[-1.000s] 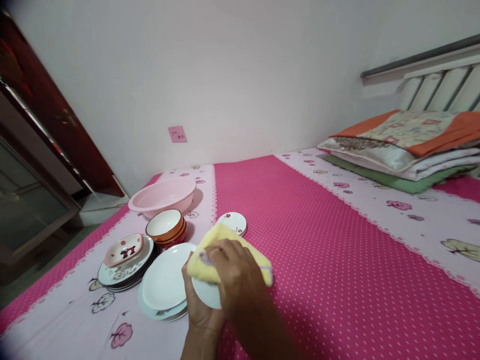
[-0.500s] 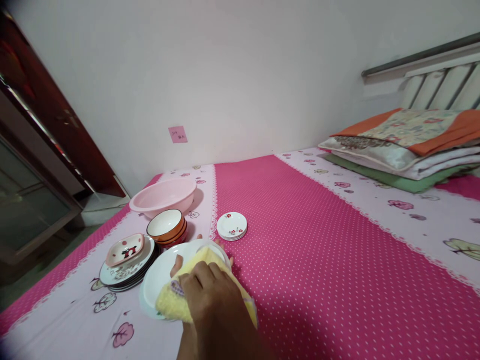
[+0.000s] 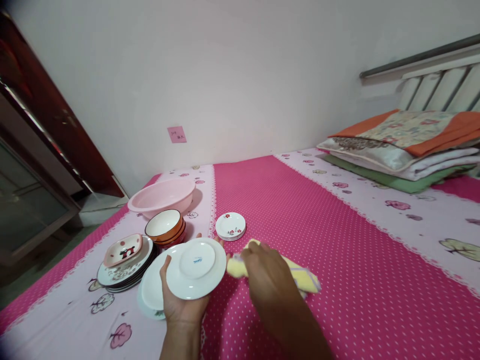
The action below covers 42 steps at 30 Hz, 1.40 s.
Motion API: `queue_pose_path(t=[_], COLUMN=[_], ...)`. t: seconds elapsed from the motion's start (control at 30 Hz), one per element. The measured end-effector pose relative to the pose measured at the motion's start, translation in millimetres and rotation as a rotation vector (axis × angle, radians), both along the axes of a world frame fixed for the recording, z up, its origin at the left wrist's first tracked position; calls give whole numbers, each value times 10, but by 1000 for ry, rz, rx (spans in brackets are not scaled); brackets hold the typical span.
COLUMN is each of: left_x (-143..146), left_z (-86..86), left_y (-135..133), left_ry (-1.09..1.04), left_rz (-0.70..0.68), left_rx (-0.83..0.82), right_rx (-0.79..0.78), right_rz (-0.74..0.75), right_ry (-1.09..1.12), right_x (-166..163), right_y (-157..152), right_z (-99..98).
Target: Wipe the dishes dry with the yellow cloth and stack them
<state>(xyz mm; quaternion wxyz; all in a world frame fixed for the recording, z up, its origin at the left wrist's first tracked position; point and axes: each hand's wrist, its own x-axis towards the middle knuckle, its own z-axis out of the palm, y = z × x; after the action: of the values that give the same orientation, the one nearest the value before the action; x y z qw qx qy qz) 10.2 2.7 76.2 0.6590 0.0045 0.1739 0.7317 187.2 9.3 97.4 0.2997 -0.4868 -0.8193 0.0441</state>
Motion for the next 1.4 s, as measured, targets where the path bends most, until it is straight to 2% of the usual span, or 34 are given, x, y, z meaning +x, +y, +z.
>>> queue_pose_path(t=[0.1,0.17,0.27,0.4,0.53,0.6,0.67,0.73,0.83,0.9,1.1,1.27,1.4], left_x=[-1,33,122,250,301,292,278,270,275,280,279,195,27], left_z=[42,67,69,2,-61,-76,-92,-123,-188,-223,-234,-206,-128], left_y=[1,18,55,71,64,74,90,108,124,127,121,97,54], left_ry=[-10,27,133,288,567,670,689,657,671,722,875,957,1099], left_rz=[-6,72,223,223,188,217,263,260,155,102,-60,-50,-148], left_rx=[-22,-87,-158,-123,-116,-112,-82,-37,0,18,95,134,174], right_rx=[2,71,121,220,-22,-146,-255,-381,-572,-647,-666,-689,-676], right_rz=[-100,-47,71,51,-49,-72,-23,96,235,263,209,281,215], right_ry=[45,108,86,-1,-23,75,282,543,862,968,1029,944,927], right_x=[44,-15,-176,-349,-320,-214,-73,63,183,201,183,269,395], right_y=[71,17,-133,-238,-132,-27,95,217,353,397,405,405,401], right_z=[28,27,-52,-162,-54,28,66,47,-39,-89,-112,-78,-37])
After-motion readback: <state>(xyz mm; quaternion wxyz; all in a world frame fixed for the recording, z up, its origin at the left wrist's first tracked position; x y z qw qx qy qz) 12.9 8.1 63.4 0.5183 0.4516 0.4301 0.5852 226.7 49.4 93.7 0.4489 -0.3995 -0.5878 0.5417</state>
